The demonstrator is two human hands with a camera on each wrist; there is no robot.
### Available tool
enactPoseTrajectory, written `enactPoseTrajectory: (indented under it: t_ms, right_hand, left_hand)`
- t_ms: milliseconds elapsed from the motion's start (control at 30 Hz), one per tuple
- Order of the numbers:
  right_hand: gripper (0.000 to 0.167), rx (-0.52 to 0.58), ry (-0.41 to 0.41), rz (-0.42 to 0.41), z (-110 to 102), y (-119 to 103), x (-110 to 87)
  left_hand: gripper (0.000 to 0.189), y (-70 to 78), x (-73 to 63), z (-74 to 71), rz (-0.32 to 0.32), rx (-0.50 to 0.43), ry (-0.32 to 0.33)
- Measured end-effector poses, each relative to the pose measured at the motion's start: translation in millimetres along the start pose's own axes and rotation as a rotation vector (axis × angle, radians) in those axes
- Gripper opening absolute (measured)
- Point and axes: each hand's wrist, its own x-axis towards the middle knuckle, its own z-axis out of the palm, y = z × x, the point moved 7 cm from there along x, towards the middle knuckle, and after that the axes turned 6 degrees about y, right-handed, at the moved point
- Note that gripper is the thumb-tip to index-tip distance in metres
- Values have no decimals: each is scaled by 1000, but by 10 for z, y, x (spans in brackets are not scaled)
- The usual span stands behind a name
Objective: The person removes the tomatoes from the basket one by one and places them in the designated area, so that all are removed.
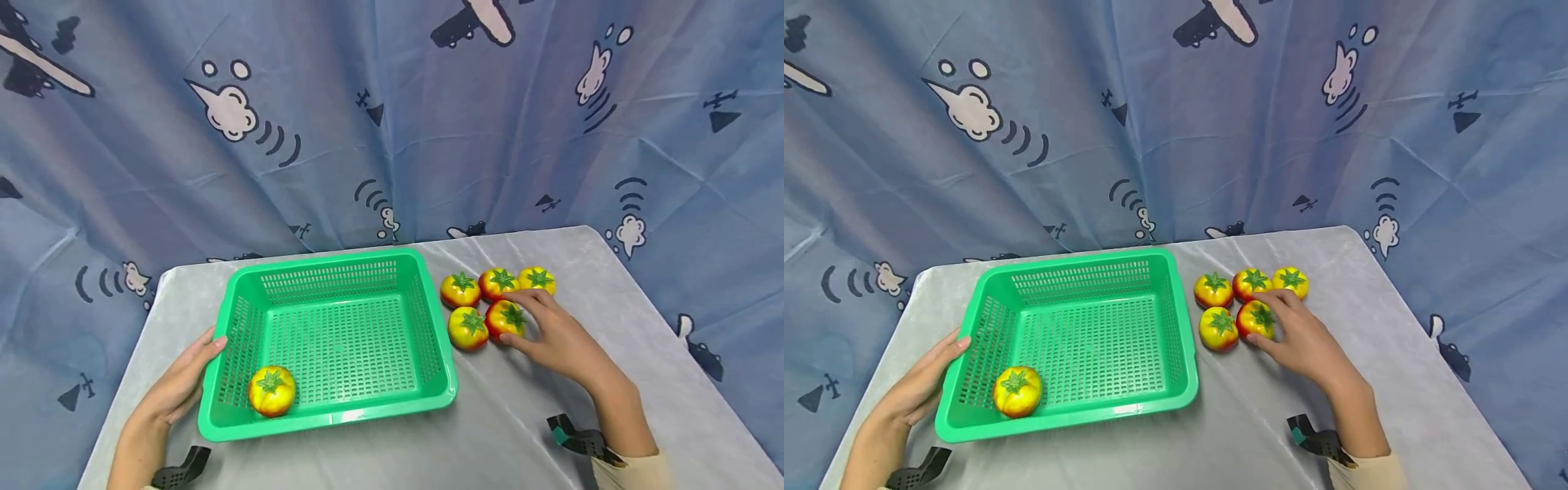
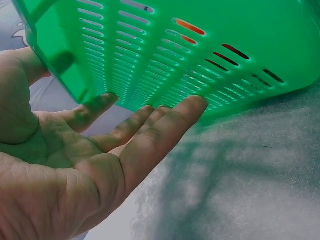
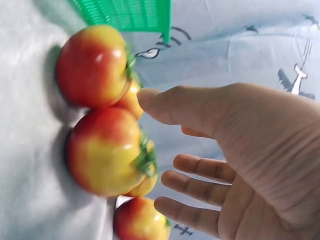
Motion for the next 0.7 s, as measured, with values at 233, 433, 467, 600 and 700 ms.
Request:
enactPoseTrajectory:
  t_ms: [233,433,467,600,700]
  right_hand:
    - [63,14,56,-51,-104,-200,-28]
    - [56,84,71,-103,-27,-320,26]
    - [56,86,75,-111,-12,-334,39]
    - [55,85,92,-129,23,-381,87]
    - [55,93,87,-136,41,-425,114]
  left_hand:
    - [68,5,25,26,14,-21,-8]
    - [68,-12,23,31,8,-30,-16]
    - [68,-15,21,31,6,-29,-16]
    - [68,-17,12,28,8,-25,-19]
    - [66,-6,6,26,15,-27,-25]
